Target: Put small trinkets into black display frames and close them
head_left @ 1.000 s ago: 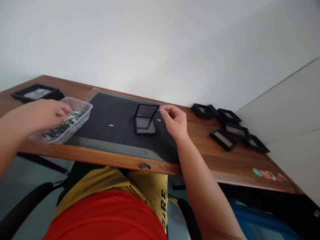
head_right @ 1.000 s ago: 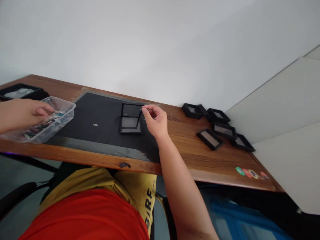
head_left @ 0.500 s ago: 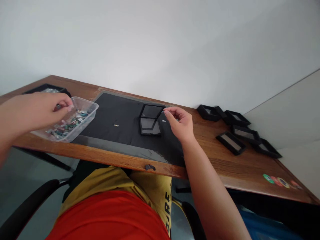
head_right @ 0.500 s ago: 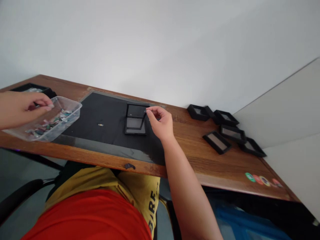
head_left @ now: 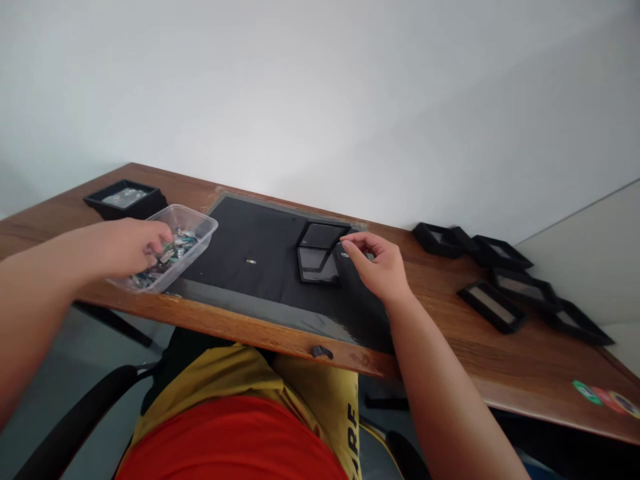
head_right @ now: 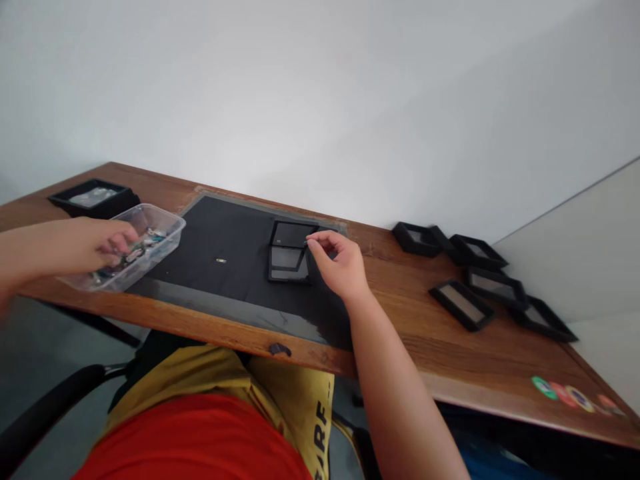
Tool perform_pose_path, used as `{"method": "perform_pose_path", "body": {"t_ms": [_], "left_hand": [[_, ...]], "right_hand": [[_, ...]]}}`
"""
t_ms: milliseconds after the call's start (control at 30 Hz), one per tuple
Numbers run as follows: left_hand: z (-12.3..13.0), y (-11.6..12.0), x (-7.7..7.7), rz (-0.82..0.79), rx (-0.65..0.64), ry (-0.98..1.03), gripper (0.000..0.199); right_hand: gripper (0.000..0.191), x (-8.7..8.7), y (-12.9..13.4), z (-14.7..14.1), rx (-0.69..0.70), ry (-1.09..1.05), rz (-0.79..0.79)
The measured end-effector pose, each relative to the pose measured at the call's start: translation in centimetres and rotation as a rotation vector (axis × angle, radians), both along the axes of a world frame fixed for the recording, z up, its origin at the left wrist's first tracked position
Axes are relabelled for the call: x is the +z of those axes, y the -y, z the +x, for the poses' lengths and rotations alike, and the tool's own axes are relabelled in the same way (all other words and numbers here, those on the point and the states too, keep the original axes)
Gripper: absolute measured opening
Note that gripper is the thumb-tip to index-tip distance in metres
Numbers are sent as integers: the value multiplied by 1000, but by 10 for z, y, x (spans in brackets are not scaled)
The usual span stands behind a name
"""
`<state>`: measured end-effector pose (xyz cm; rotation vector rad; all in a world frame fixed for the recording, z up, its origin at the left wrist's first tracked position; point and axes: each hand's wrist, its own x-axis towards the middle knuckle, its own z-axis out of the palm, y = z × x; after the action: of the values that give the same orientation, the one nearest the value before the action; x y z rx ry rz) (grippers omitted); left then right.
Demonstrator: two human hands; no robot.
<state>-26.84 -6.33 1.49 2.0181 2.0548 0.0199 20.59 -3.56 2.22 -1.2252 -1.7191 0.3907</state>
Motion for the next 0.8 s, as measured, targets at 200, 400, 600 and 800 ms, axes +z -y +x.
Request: {"method": "perform_pose_path", "body": {"t_ms": [200, 400, 600, 800], "left_hand": [[8, -6, -9, -111, 27, 5, 70], [-6, -14, -19, -53, 8, 39, 62], [9, -14, -3, -31, 70, 53, 71], [2, -11, -8, -57, 67, 69, 70]], "right_hand": [[29, 1, 3, 0, 22, 45, -28], [27, 1, 5, -1, 46, 65, -33], [28, 0, 5, 0, 77, 67, -42], [27, 1, 6, -1, 86, 85, -61]]}}
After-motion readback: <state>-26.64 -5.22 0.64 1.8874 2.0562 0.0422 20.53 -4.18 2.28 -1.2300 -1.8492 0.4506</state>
